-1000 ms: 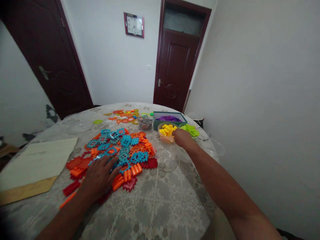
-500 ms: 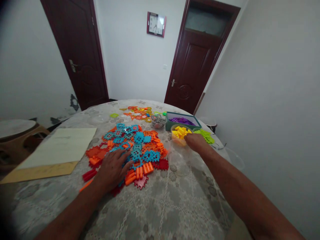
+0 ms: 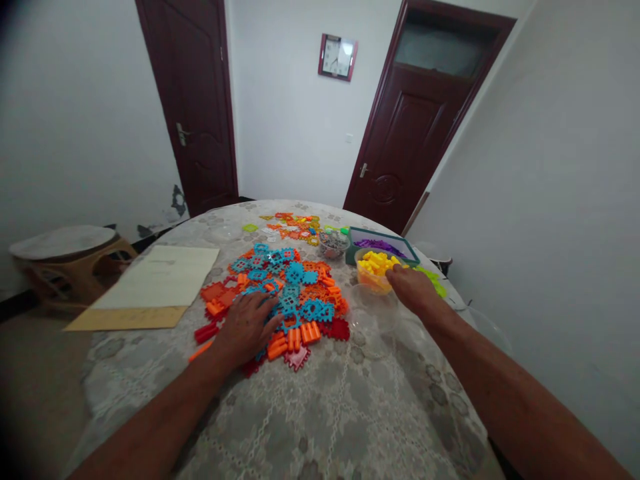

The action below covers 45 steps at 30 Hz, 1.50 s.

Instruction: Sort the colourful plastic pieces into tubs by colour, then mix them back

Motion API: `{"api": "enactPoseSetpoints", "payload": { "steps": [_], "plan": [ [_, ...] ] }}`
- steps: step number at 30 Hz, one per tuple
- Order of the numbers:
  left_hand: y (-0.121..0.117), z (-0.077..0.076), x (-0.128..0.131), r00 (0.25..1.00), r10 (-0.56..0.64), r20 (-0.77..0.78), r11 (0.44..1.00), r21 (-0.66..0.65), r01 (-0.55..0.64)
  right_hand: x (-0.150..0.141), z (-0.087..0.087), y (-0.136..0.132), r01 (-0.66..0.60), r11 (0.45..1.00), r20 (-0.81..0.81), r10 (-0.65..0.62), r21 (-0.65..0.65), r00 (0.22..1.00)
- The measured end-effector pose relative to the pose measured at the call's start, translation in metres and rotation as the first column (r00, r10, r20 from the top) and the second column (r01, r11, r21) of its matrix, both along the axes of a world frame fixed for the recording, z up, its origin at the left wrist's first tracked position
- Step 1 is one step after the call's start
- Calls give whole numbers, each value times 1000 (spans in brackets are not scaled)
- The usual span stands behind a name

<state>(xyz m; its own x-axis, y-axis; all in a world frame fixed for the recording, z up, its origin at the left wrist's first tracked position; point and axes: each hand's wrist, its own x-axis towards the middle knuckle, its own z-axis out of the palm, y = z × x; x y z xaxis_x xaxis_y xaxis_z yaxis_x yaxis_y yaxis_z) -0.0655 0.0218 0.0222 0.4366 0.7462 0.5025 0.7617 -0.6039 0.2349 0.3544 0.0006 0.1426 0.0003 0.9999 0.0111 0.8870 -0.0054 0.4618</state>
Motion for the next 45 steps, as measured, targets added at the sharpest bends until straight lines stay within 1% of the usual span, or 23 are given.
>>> {"api": "enactPoseSetpoints", "payload": {
  "steps": [4,7,9,12,14,16,17,18,19,21,23,24,26,27,29,31,33,34,36,39,42,44,45],
  "plan": [
    [4,0,-2,998,22,60,999,23,-23,-23,22,-8,-47,996,27,45,75,999],
    [13,-5,-10,991,34,131,997,58,-42,-57,37,-16,-115,985,41,110,132,993],
    [21,-10,-19,989,30,148,995,92,-44,-85,43,-20,-141,976,26,138,167,990],
    [31,-15,-29,981,36,192,994,98,-56,-128,43,-21,-175,969,-66,188,173,980],
    [36,-15,-32,957,81,279,994,52,-100,-155,38,-19,-184,968,-175,213,169,961],
    [39,-12,-33,911,135,390,990,-21,-137,-180,31,-16,-190,963,-331,246,193,911],
    [40,-10,-34,880,160,447,987,-61,-149,-191,25,-15,-204,954,-426,281,219,860],
    [40,-7,-34,847,183,498,983,-100,-154,-201,19,-13,-223,942,-528,325,249,785],
    [40,-4,-35,810,209,547,978,-140,-158,-210,13,-12,-237,931,-631,362,277,686],
    [39,2,-39,733,264,627,963,-213,-164,-228,-3,-9,-213,929,-816,368,302,445],
    [37,9,-44,658,316,684,947,-268,-176,-243,-20,-6,-133,959,-944,273,251,187],
    [36,12,-46,624,337,705,940,-290,-180,-250,-28,-3,-93,975,-976,210,204,57],
    [34,17,-49,568,367,736,928,-329,-174,-261,-42,0,-41,994,-978,96,106,-184],
    [34,19,-49,544,378,749,924,-345,-167,-266,-48,2,-33,997,-958,51,63,-283],
    [34,20,-49,513,385,767,920,-362,-149,-273,-58,4,-34,999,-903,-10,5,-430],
    [35,18,-47,500,375,781,925,-352,-144,-276,-67,6,-26,999,-838,-40,-30,-545],
    [37,14,-45,506,351,788,935,-322,-147,-275,-74,8,-13,998,-749,-49,-53,-661],
    [38,11,-45,524,333,784,942,-301,-147,-274,-77,9,-5,998,-700,-48,-63,-713],
    [39,7,-44,600,279,750,960,-236,-151,-269,-81,11,7,997,-617,-41,-75,-786],
    [39,2,-43,744,187,641,982,-101,-160,-259,-76,14,31,997,-546,-13,-70,-838],
    [35,2,-39,836,147,529,986,-12,-166,-244,-61,11,69,997,-503,52,-17,-863],
    [31,3,-37,888,123,443,988,28,-151,-231,-49,2,121,992,-512,128,46,-850],
    [29,4,-36,910,108,401,989,46,-138,-223,-43,-4,157,984,-535,177,84,-826]
  ]
}}
